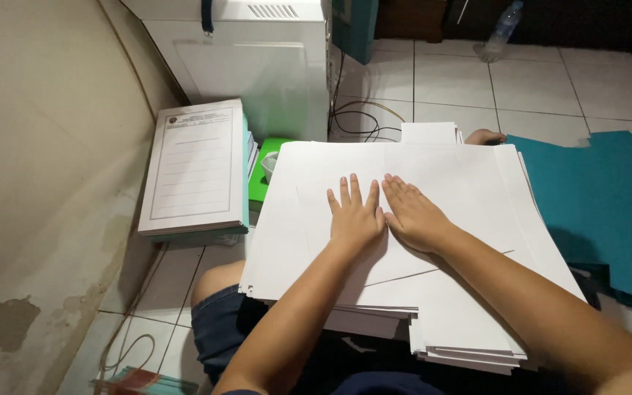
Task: The person sits on the floor and repeatedly folds large white sheets of paper in half by hand. They smooth the creases and stack the folded sheets on top of a growing pile on their lap.
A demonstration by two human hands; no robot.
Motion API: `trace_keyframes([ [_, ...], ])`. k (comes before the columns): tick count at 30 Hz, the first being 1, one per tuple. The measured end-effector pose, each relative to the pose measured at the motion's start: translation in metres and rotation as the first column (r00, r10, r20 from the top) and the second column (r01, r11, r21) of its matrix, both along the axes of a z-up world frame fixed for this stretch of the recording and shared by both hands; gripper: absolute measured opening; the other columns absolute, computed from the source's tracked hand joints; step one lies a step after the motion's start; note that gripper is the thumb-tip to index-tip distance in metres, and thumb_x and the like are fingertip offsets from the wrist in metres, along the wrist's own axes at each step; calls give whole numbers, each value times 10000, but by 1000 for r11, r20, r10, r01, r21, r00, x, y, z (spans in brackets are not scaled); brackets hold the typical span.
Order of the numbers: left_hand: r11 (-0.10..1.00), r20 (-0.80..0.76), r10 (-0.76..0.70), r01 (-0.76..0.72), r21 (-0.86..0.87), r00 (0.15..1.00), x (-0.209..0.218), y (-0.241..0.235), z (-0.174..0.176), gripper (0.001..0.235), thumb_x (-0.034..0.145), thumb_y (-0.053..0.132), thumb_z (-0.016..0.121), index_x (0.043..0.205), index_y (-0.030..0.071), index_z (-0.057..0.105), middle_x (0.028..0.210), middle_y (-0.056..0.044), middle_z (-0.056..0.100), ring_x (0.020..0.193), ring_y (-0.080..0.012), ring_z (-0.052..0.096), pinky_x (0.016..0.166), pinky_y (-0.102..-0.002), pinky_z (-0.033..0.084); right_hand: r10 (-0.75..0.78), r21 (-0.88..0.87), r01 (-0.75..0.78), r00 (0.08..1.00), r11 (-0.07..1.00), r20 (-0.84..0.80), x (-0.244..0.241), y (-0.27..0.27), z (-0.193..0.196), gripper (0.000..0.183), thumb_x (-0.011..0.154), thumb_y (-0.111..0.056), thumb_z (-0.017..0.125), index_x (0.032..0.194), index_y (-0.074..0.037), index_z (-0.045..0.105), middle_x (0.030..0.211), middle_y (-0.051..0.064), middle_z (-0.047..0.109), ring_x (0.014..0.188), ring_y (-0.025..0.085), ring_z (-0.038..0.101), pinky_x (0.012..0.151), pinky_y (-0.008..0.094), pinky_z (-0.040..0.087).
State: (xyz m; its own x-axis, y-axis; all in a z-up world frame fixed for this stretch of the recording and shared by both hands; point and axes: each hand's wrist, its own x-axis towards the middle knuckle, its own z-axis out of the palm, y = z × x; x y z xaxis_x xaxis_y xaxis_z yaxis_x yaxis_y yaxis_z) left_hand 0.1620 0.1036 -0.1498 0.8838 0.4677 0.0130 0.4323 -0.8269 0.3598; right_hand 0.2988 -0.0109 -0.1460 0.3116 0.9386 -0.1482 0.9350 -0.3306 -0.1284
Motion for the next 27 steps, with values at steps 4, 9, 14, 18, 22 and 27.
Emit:
trace_keyframes([
  [4,995,54,89,-87,-45,995,-8,18,3,649,984,235,321,1607,50,334,1656,-316,255,1580,-412,166,1222,-640,40,6,43,-6,1000,999,-8,27,19,1,724,1065,-483,235,1641,-46,206,1713,163,213,1588,288,180,1298,424,104],
  [9,971,-3,232,-232,-61,973,-41,58,-1,639,1010,220,280,1593,-42,273,1677,-296,209,1599,-353,117,1239,-587,-20,-147,43,146,989,988,26,80,-11,-8,761,1073,-529,224,1644,-28,209,1722,174,190,1591,279,178,1310,405,87],
  [14,968,-84,248,-251,-23,965,-69,57,-3,691,1058,324,249,1588,-112,168,1688,-335,66,1593,-419,-44,1222,-593,-144,-242,-40,248,964,968,109,89,-77,-17,768,1078,-555,160,1648,-40,176,1735,148,142,1597,246,139,1305,416,92],
  [18,970,-146,242,-233,76,959,-99,-1,4,863,992,526,330,1604,-28,80,1694,-263,-41,1573,-367,-113,1229,-580,-106,-324,-105,322,946,941,-3,38,-114,-8,798,1023,-504,215,1624,-48,-43,1730,126,-76,1600,227,-68,1280,403,-8],
  [22,992,-354,-13,-32,-120,935,-105,-44,51,732,1029,500,174,1645,126,40,1700,-244,-100,1564,-384,-197,1174,-642,-217,-166,-210,199,973,957,162,-13,-94,-1,865,1032,-636,165,1620,-13,47,1712,197,19,1592,311,-11,1258,525,-19],
  [27,989,-220,-79,48,-142,972,-47,-11,15,681,1035,465,196,1657,190,164,1691,-297,88,1586,-445,-7,1207,-680,-53,30,-165,-20,998,986,60,-39,-3,0,761,1062,-529,252,1652,-67,120,1725,205,95,1583,385,87,1257,561,86],
])
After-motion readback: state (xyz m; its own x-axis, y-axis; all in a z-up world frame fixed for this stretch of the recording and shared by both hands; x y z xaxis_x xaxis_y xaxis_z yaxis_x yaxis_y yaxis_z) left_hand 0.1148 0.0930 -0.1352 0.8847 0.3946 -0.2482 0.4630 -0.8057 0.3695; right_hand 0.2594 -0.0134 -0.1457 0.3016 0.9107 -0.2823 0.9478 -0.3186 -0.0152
